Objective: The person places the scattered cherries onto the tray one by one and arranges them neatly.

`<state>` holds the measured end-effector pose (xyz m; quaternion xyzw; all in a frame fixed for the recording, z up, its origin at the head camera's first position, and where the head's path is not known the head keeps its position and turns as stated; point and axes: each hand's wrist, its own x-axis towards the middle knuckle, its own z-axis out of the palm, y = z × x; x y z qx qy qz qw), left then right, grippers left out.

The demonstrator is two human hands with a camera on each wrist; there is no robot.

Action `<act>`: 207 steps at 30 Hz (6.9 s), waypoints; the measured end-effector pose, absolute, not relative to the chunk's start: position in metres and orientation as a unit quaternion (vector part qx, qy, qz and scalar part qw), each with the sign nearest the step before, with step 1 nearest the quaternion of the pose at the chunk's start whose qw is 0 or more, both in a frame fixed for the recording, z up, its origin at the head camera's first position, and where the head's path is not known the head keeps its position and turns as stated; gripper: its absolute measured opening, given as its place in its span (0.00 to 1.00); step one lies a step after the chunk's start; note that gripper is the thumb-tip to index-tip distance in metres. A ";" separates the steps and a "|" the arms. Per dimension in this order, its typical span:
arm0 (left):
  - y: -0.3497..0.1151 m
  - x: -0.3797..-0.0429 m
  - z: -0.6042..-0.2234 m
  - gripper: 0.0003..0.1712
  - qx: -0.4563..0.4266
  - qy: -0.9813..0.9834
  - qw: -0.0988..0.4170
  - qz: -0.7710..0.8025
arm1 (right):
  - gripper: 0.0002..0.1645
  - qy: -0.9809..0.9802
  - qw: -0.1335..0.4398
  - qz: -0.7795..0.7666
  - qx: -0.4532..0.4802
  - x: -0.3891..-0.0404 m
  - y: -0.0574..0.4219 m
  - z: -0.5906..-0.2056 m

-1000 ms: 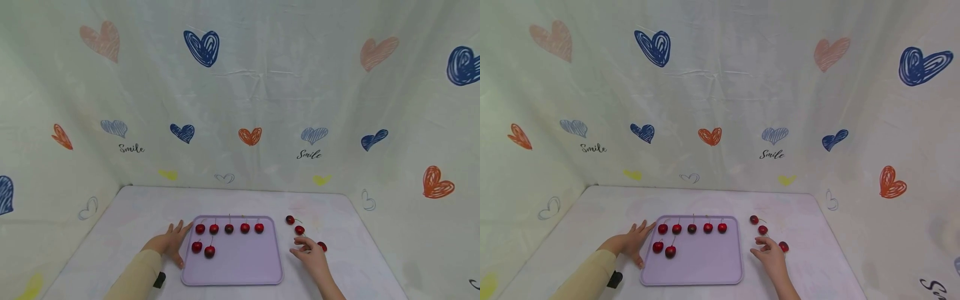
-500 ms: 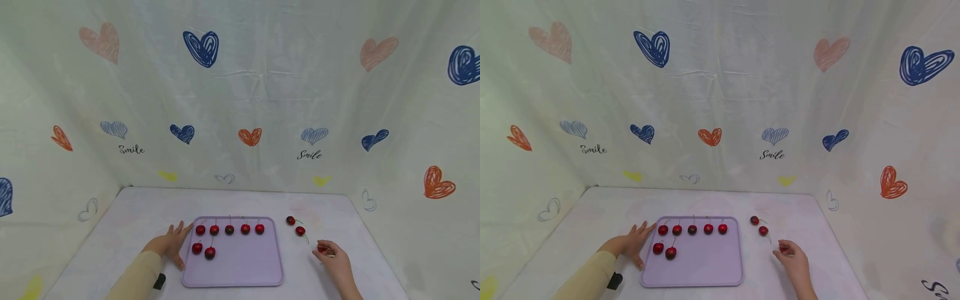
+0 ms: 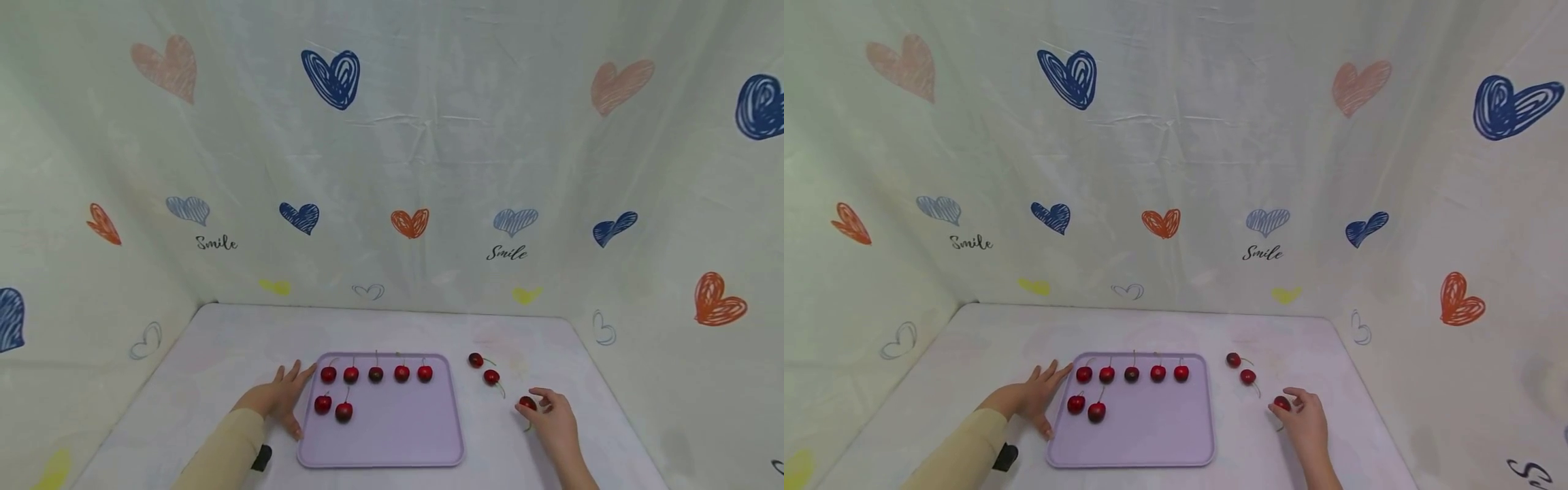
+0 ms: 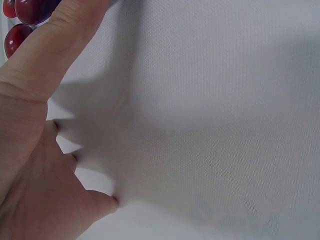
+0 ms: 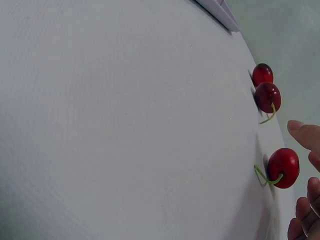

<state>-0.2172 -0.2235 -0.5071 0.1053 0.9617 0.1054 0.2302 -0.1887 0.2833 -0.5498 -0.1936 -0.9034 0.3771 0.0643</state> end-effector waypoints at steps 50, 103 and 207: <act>-0.225 -0.219 -0.513 0.72 0.103 0.963 0.228 0.102 | 0.19 -0.892 0.072 0.446 0.004 -0.181 0.200 -0.536; -0.226 -0.219 -0.508 0.71 0.099 0.961 0.234 0.105 | 0.13 -0.711 -0.006 0.686 0.154 -0.161 0.059 -0.506; -0.226 -0.218 -0.509 0.71 0.096 0.961 0.237 0.103 | 0.21 -0.812 0.049 0.569 0.119 -0.183 0.035 -0.576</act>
